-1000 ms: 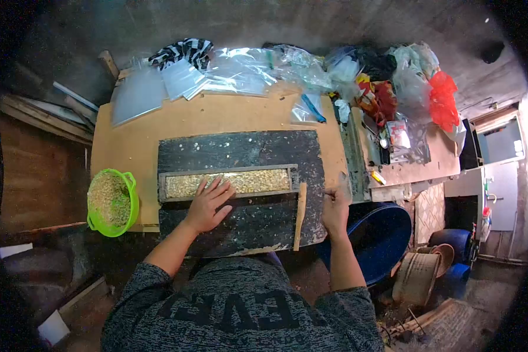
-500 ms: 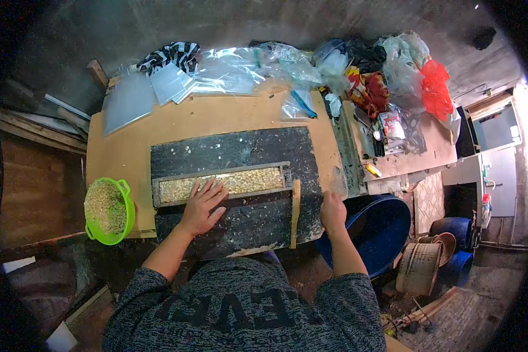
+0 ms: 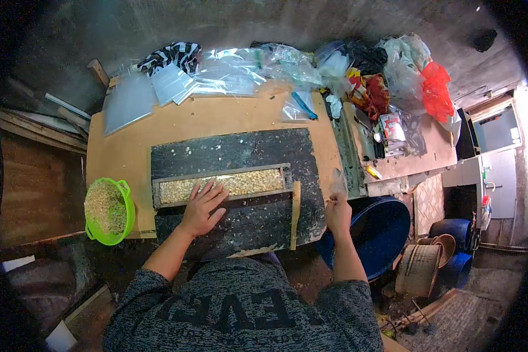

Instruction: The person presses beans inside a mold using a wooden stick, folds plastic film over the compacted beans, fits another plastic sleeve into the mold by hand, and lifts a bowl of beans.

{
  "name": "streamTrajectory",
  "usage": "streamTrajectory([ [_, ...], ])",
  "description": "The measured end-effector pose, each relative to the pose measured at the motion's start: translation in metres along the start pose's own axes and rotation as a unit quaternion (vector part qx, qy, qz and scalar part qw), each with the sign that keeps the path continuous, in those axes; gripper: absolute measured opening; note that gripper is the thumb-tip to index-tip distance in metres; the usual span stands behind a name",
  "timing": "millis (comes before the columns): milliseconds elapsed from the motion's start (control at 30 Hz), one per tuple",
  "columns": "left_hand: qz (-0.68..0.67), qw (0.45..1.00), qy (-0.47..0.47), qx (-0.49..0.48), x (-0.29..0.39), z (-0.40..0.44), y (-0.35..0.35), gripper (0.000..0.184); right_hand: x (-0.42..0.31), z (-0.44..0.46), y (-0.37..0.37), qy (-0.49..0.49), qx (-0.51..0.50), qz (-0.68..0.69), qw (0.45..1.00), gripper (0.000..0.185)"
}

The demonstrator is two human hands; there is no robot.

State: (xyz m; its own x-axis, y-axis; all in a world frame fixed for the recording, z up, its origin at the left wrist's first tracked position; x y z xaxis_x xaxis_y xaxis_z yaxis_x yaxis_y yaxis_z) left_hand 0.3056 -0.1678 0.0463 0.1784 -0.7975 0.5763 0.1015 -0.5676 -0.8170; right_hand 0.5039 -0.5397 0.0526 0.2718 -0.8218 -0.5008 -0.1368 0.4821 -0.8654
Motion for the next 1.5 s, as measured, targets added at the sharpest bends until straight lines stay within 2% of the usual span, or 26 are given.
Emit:
streamTrajectory([
  [67,-0.002,1.0,0.0,0.0,0.0,0.0,0.001,0.047,-0.008,-0.001,-0.005,-0.003,0.016,0.048,0.999,0.015],
  [100,-0.007,1.0,-0.002,-0.003,-0.001,0.0,0.001,0.047,-0.018,-0.003,-0.005,0.067,-0.015,0.229,0.971,0.011],
  [133,-0.012,1.0,-0.004,-0.007,-0.001,0.0,0.001,0.049,-0.03,-0.005,-0.004,0.134,-0.045,0.401,0.905,0.008],
  [167,-0.011,1.0,-0.005,-0.007,-0.001,0.0,0.0,0.049,-0.046,-0.007,-0.008,0.134,-0.046,0.401,0.905,0.008],
  [233,-0.01,1.0,-0.003,-0.007,0.0,0.0,-0.001,0.048,-0.078,-0.01,-0.015,0.171,-0.049,0.55,0.816,0.01],
  [333,-0.013,1.0,0.001,0.003,0.001,0.0,-0.002,0.045,-0.101,-0.003,-0.026,0.137,-0.029,0.553,0.822,0.011],
  [367,-0.011,1.0,-0.006,0.004,0.0,0.0,-0.002,0.045,-0.089,0.006,-0.021,0.074,0.035,0.514,0.854,0.007],
  [433,-0.032,0.999,0.002,0.015,0.001,-0.002,-0.004,0.045,-0.089,0.009,-0.015,0.086,0.148,0.433,0.885,0.006],
  [467,-0.032,0.999,0.007,0.018,0.001,-0.003,-0.004,0.047,-0.102,0.003,-0.007,-0.01,0.058,0.328,0.943,0.007],
  [500,-0.029,0.999,0.0,0.02,0.0,-0.003,-0.005,0.047,-0.118,-0.007,0.0,-0.108,-0.032,0.213,0.971,0.008],
  [533,-0.032,0.999,0.002,0.022,0.0,-0.004,-0.006,0.047,-0.141,-0.014,0.0,-0.187,-0.238,0.193,0.933,0.01],
  [567,-0.035,0.999,0.005,0.022,0.0,-0.006,-0.006,0.048,-0.15,-0.015,-0.003,-0.188,-0.245,0.196,0.931,0.01],
  [633,-0.024,0.999,-0.011,0.02,-0.001,-0.01,-0.007,0.049,-0.158,-0.01,-0.002,-0.113,-0.262,0.243,0.927,0.007],
  [667,-0.031,0.999,-0.01,0.022,-0.002,-0.011,-0.008,0.049,-0.136,0.002,0.01,-0.111,-0.131,0.234,0.957,0.006],
  [700,-0.039,0.999,-0.008,0.023,-0.002,-0.012,-0.009,0.049,-0.132,0.003,0.024,-0.111,-0.136,0.234,0.956,0.006],
  [767,-0.037,0.999,-0.012,0.023,-0.004,-0.014,-0.007,0.049,-0.127,0.003,0.035,-0.055,0.023,0.275,0.96,0.008],
  [800,-0.043,0.999,-0.005,0.03,-0.005,-0.014,-0.007,0.048,-0.172,-0.007,0.02,-0.11,-0.143,0.194,0.964,0.01],
  [900,-0.046,0.998,-0.003,0.031,-0.008,-0.013,-0.006,0.047,-0.175,-0.022,0.058,-0.122,-0.168,0.264,0.942,0.012],
  [967,-0.045,0.999,-0.013,0.026,-0.009,-0.015,-0.004,0.046,-0.194,-0.02,0.067,-0.092,-0.152,0.241,0.954,0.013],
  [1100,-0.045,0.999,0.003,0.03,-0.012,-0.015,-0.003,0.047,-0.225,-0.02,0.093,-0.154,-0.135,0.237,0.95,0.014],
  [1200,-0.043,0.999,0.001,0.027,-0.013,-0.015,-0.001,0.049,-0.237,-0.016,0.11,-0.263,-0.089,0.194,0.941,0.015],
  [1500,-0.045,0.999,-0.003,0.022,-0.012,-0.015,-0.004,0.05,-0.25,-0.011,0.126,-0.336,-0.062,0.131,0.931,0.014],
])
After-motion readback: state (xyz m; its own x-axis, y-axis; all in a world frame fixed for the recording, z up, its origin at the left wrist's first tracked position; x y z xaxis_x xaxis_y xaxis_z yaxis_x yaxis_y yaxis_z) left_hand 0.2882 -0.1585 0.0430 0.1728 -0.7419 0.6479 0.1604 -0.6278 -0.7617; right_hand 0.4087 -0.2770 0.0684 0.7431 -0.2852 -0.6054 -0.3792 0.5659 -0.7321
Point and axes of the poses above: each hand's wrist, its own z-axis towards the middle knuckle, its own y-axis out of the palm, x = y × z, the point moved 3 cm from there along z, towards the middle knuckle, and after that the axes turned 11 degrees about -y, right-handed, at the moved point
